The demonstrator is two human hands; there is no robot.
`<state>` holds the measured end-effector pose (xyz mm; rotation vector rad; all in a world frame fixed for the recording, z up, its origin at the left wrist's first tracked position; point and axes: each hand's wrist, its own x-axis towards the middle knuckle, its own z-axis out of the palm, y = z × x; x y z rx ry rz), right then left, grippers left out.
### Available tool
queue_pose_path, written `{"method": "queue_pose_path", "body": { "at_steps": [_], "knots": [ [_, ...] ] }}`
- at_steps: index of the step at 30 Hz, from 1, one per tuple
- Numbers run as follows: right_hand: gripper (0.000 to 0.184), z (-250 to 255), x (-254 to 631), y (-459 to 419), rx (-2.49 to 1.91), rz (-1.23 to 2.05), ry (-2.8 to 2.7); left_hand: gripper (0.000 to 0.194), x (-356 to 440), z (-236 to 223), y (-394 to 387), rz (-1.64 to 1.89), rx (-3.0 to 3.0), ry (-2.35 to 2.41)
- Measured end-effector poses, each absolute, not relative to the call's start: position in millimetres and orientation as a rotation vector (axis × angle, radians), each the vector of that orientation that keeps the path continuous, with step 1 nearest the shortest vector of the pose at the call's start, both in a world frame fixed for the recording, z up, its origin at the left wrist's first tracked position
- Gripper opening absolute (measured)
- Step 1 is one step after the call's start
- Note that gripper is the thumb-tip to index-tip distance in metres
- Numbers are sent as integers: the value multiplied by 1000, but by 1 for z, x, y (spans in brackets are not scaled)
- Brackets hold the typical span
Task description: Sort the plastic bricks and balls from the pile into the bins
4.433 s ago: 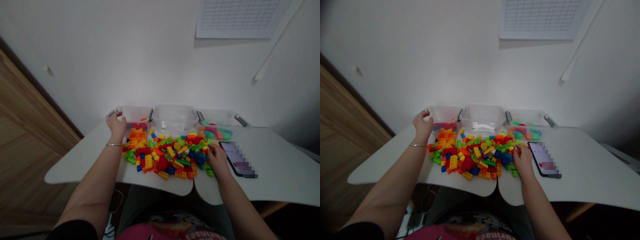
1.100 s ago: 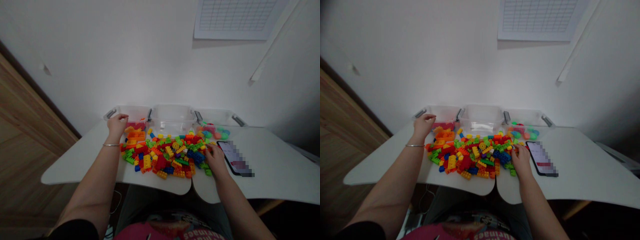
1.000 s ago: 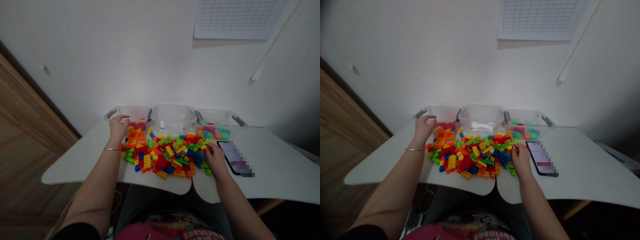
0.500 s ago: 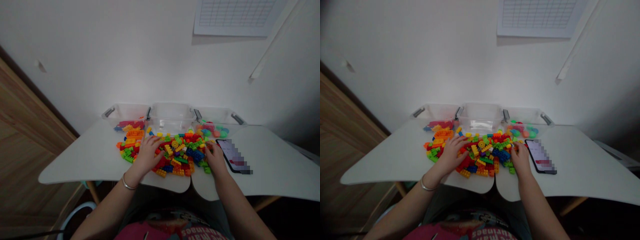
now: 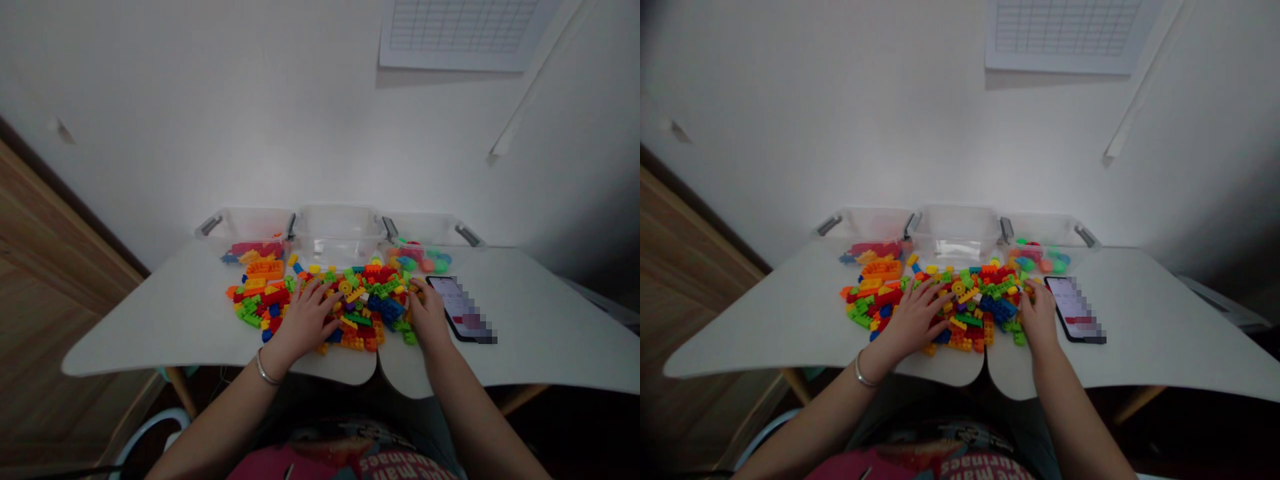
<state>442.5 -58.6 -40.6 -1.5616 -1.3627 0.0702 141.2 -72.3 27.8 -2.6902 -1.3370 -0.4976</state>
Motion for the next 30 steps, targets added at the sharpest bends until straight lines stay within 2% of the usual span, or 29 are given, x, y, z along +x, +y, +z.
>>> {"method": "queue_pose_path", "body": {
  "at_steps": [7, 16, 20, 30],
  "knots": [
    [31, -33, 438, -60, -1446, -124, -1532, 54, 138, 23, -62, -488, -2557, -1328],
    [32, -38, 439, -56, -1435, -234, -1587, 50, 139, 34, -69, -613, -2660, -1274],
    [34, -37, 436, -57, -1451, -221, -1575, 46, 136, 35, -79, -660, -2735, -1187],
    [36, -31, 426, -59, -1488, -171, -1681, 39, 131, 30, -74, -710, -2621, -1333]
  ]
}}
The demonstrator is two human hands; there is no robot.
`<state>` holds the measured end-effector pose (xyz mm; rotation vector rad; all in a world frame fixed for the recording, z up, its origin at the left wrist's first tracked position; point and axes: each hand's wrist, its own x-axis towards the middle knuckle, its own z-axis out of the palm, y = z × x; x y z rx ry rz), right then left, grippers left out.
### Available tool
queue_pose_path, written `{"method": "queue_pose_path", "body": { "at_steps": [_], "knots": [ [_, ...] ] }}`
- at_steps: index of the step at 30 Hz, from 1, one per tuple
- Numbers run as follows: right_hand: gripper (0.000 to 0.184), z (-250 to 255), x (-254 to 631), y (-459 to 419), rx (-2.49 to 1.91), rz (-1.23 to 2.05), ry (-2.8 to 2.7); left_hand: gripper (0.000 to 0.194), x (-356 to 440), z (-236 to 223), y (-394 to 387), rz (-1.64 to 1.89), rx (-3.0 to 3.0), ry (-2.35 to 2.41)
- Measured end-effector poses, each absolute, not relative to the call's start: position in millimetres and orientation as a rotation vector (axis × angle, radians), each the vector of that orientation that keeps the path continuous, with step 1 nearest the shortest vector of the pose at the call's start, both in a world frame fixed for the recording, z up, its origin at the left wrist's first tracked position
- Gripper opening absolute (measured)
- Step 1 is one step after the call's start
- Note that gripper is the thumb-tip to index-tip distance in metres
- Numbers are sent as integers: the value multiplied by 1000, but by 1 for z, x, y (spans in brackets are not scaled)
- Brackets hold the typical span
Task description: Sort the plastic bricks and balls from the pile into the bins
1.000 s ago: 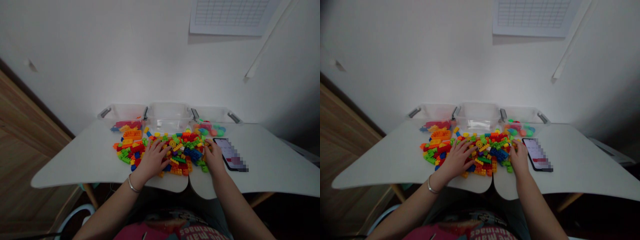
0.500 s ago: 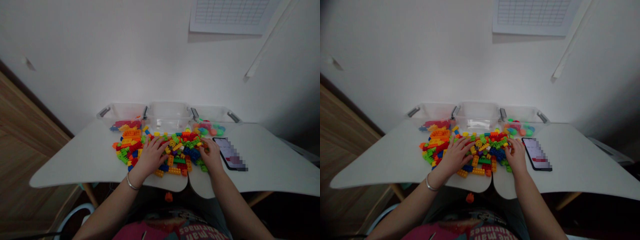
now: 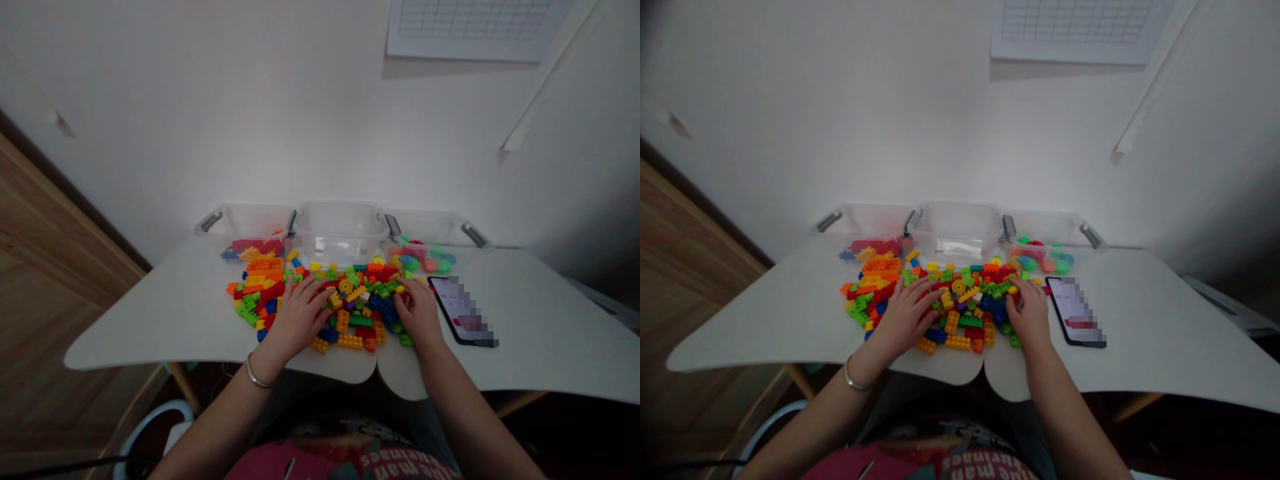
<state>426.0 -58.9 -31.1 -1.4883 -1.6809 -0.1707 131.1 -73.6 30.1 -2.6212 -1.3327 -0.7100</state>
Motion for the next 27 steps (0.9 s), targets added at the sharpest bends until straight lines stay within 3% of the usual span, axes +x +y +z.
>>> {"method": "queue_pose_path", "body": {
  "at_steps": [27],
  "knots": [
    [29, -22, 431, -67, -1469, -222, -1413, 36, 138, 33, -80, -792, -2658, -1418]
  ]
}}
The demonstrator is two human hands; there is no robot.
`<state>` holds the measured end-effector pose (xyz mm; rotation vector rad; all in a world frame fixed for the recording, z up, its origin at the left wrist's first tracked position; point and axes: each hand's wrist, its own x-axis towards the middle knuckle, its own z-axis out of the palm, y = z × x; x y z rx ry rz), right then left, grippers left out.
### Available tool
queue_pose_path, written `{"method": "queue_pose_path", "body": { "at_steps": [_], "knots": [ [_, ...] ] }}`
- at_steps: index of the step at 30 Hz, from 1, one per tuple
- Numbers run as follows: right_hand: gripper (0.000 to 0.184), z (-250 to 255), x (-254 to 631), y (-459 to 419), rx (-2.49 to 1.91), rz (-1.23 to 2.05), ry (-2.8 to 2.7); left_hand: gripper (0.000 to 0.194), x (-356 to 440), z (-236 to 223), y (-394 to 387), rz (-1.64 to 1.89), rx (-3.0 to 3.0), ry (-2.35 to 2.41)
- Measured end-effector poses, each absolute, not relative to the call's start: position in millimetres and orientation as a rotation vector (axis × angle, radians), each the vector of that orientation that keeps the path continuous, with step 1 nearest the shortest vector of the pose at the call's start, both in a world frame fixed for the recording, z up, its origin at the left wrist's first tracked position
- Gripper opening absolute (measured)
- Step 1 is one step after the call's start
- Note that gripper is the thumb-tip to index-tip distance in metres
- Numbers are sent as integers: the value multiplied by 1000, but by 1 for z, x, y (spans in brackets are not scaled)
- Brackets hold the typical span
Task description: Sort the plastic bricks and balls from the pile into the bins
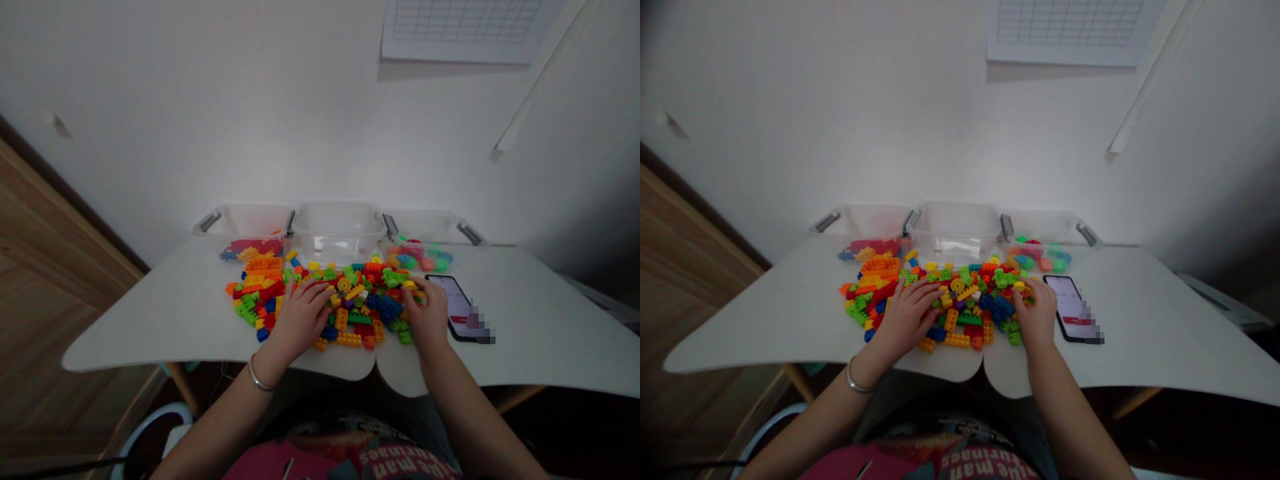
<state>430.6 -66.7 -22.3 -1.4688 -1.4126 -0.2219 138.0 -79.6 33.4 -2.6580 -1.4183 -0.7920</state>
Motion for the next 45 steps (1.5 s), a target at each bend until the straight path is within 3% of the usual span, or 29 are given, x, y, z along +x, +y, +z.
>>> {"method": "queue_pose_path", "body": {
  "at_steps": [11, 21, 25, 33, 38, 45],
  "knots": [
    [28, 14, 393, -83, -1369, -75, -1642, 45, 156, 56, -79, -1186, -2882, -1449],
    [22, 18, 378, -89, -1260, -31, -1736, 38, 175, 48, -74, -1358, -2837, -1618],
    [19, 15, 376, -89, -1228, -12, -1771, 48, 175, 48, -75, -1309, -2848, -1616],
    [24, 7, 390, -84, -1327, -179, -1860, 41, 164, 48, -66, -1288, -2734, -1651],
    [25, -2, 405, -84, -1438, -301, -1779, 36, 130, 60, -57, -1617, -2505, -1649],
    [23, -7, 409, -83, -1419, -404, -1761, 46, 70, 96, -14, -2144, -1721, -1399]
  ]
}}
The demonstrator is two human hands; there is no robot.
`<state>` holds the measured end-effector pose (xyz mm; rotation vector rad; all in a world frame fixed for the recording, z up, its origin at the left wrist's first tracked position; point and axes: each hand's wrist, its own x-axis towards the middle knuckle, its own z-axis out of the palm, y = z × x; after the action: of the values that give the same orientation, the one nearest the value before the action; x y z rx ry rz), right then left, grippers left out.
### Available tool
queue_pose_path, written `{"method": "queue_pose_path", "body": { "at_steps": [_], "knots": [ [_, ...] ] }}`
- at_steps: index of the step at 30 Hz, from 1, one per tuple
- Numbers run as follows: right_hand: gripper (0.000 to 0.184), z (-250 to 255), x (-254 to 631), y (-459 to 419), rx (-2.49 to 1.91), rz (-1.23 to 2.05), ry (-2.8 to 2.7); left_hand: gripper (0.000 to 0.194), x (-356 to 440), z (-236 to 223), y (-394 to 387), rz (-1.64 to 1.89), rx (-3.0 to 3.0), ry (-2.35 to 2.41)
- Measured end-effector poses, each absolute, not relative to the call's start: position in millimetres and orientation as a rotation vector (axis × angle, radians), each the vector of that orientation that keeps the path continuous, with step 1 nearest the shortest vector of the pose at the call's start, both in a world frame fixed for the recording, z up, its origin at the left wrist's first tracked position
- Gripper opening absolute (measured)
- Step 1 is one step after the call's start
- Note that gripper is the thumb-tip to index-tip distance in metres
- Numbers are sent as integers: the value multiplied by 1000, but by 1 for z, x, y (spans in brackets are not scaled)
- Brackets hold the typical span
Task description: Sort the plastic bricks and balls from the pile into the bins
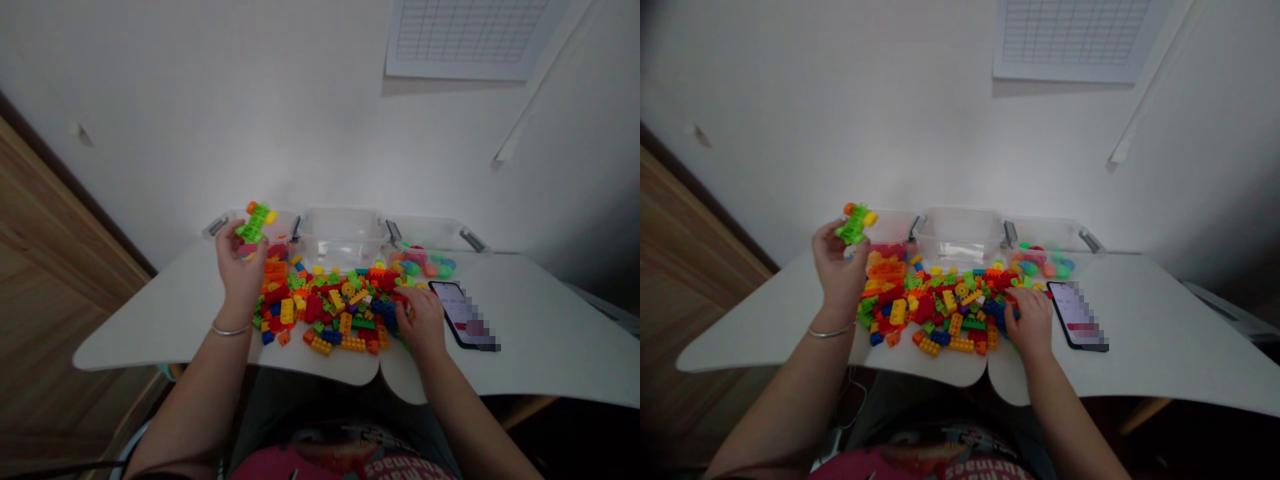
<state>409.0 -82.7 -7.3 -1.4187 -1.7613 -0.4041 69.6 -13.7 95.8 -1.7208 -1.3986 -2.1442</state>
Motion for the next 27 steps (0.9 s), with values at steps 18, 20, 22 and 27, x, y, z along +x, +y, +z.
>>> {"method": "queue_pose_path", "body": {
  "at_steps": [18, 20, 22, 27],
  "knots": [
    [21, -19, 421, -73, -1355, -171, -1543, 47, 26, 103, 73, -955, -1807, -2370],
    [22, -19, 421, -74, -1363, -169, -1545, 47, 29, 100, 73, -888, -1799, -2354],
    [22, -20, 422, -74, -1376, -169, -1540, 48, 31, 97, 73, -917, -1776, -2328],
    [22, -20, 421, -74, -1396, -153, -1527, 49, 32, 93, 72, -927, -1746, -2298]
  ]
}}
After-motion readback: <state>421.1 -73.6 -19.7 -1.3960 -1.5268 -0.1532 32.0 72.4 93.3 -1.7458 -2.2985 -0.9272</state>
